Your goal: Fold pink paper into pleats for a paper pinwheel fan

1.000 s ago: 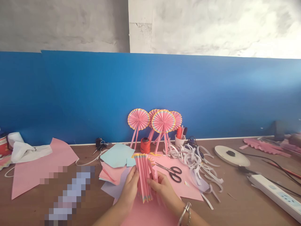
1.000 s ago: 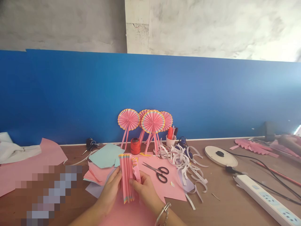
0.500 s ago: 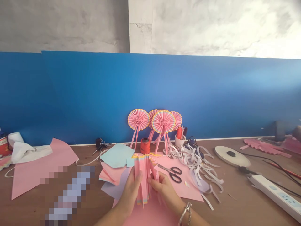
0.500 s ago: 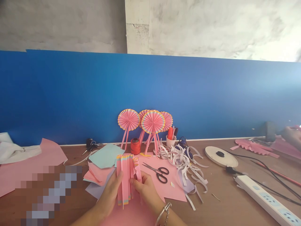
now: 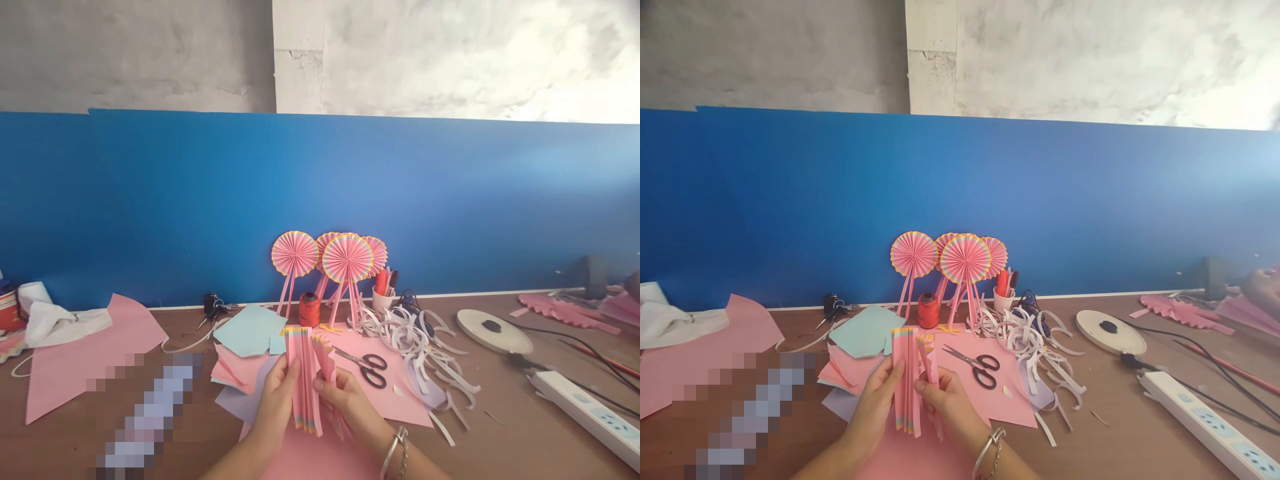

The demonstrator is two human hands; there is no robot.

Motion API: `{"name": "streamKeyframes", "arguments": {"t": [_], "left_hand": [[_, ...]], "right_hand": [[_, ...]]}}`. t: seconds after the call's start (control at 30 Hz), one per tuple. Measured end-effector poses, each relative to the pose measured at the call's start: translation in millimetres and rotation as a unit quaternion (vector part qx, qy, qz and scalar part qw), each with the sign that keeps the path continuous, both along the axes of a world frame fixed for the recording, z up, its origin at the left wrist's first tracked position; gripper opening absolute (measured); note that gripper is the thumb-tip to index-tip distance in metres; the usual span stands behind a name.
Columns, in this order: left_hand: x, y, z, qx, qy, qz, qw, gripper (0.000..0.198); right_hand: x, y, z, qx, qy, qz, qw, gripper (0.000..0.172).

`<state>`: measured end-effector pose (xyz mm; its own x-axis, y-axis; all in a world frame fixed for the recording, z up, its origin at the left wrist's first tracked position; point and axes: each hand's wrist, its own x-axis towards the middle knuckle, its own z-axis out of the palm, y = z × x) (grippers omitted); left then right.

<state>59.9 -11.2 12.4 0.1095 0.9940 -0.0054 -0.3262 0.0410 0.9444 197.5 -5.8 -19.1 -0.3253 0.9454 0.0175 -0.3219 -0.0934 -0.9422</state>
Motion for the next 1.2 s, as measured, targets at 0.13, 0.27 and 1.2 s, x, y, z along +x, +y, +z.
{"name": "streamKeyframes", "arguments": {"t": [0.13, 0.27, 1.2], "left_hand": [[1.9, -4.9, -1.1, -0.021, -0.019, -0.015, 0.999, 0.042], [2.7, -7.4, -4.2, -0.026, -0.028, -0.037, 0.999, 0.037], [-2.1, 2.0, -7.2, 0.009, 0.119, 0.089, 0.989, 0.033]], "right_hand": [[-0.8, -0.9, 1.7, -0.006, -0.01, 0.027, 1.0, 0.042], [-0.2, -1.5, 5.2, 0.01, -0.034, 0.018, 0.999, 0.041], [6.0, -11.6, 33.9, -0.036, 0.12, 0.096, 0.988, 0.015]]}}
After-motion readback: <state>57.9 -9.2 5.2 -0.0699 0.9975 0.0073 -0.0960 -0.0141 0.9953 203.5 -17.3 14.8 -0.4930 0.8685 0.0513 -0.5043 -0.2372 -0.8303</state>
